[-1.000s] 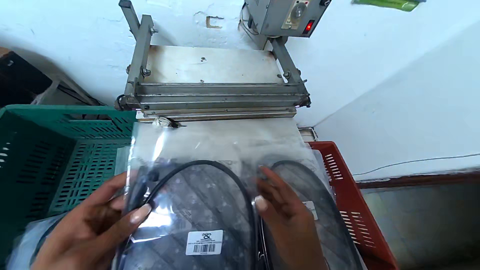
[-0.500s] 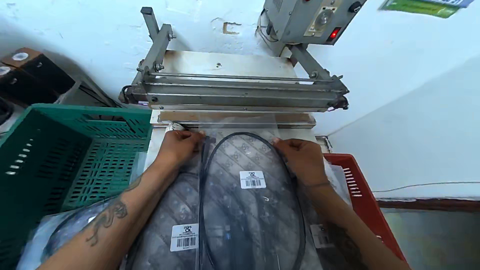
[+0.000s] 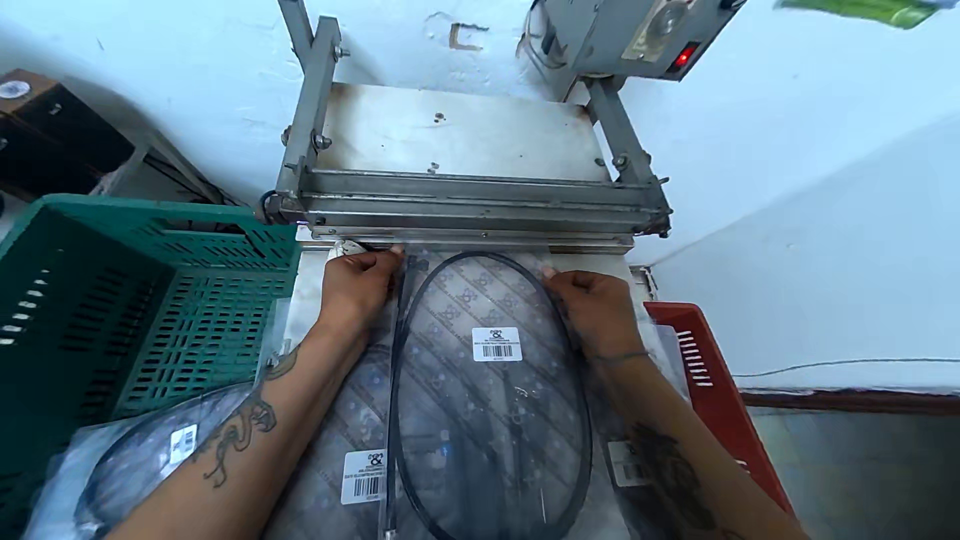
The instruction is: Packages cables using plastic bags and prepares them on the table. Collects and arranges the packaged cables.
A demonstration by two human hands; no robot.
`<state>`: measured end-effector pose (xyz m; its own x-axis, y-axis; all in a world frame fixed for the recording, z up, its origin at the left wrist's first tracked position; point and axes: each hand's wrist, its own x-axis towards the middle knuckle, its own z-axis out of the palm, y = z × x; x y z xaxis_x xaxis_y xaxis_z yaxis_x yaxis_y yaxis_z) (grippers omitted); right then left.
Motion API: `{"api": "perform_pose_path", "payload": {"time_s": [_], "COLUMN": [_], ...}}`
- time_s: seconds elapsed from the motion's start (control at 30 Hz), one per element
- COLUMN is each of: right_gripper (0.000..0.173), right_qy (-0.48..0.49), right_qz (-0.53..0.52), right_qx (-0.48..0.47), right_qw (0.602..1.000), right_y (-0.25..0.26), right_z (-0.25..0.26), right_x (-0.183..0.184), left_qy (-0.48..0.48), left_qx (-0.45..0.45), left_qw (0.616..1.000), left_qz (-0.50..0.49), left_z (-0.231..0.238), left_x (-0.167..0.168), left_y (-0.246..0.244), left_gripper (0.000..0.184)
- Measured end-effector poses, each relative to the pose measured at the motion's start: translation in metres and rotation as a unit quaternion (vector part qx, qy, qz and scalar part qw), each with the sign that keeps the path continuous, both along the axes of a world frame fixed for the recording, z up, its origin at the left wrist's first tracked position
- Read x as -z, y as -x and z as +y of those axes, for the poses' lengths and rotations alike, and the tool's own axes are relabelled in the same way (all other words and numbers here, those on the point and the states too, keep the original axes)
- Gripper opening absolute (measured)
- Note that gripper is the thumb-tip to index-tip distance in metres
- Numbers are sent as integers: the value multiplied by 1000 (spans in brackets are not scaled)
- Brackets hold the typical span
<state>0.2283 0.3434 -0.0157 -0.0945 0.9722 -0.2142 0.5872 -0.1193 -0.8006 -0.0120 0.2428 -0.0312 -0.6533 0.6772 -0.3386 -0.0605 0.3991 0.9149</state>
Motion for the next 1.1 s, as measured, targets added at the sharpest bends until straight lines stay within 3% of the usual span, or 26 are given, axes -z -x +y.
{"api": "perform_pose_path", "payload": {"time_s": [0.13,0.2,0.3,0.33,0.37,0.4,0.43,0.5,0.57,0.67,0.73,0.83,0.87,0.9,1.0,1.1], "right_gripper": [29,31,30,29,38,60,81,95,87,83,78,35,23,22,21,17], "right_qy": [26,9,-115,-187,-253,-287,-300,-316,-299,-249,-182,-82,-73,-84,-117,-88], "right_qz": [-22,-51,-113,-133,-159,-182,-195,-180,-171,-80,53,233,249,242,162,84], "right_qx": [-10,-23,-42,-43,-57,-90,-128,-227,-295,-306,-272,-175,-150,-130,-103,-89], "right_qw": [999,998,986,972,952,936,925,903,891,915,944,953,954,958,974,989], "right_y": [2,-6,-47,-63,-76,-84,-83,-67,-52,-52,-48,-29,-25,-23,-27,-32], "right_z": [4,-1,-38,-55,-72,-90,-111,-156,-181,-182,-180,-170,-167,-163,-143,-102], "right_x": [-1,-14,-43,-46,-44,-41,-36,-18,-3,0,-13,-35,-38,-37,-34,-36], "left_qy": [44,15,-34,-29,0,43,88,187,180,14,-131,-183,-170,-146,-63,-6], "left_qx": [-1,20,149,168,170,164,156,159,148,94,92,121,117,109,91,87], "left_qw": [998,998,960,923,888,869,867,884,899,924,960,970,975,982,994,991], "left_qz": [34,62,236,345,427,465,465,398,371,369,228,102,80,54,-27,-98], "left_z": [3,-4,-59,-88,-117,-142,-162,-187,-198,-212,-205,-168,-153,-139,-105,-78], "left_x": [-1,-9,-34,-36,-35,-33,-31,-29,-27,-38,-52,-53,-48,-47,-53,-54], "left_y": [-5,-13,-32,-34,-30,-21,-10,4,8,8,5,-2,-3,-2,1,2], "left_gripper": [34,36,26,33,56,78,86,70,57,45,30,42,33,23,25,24]}}
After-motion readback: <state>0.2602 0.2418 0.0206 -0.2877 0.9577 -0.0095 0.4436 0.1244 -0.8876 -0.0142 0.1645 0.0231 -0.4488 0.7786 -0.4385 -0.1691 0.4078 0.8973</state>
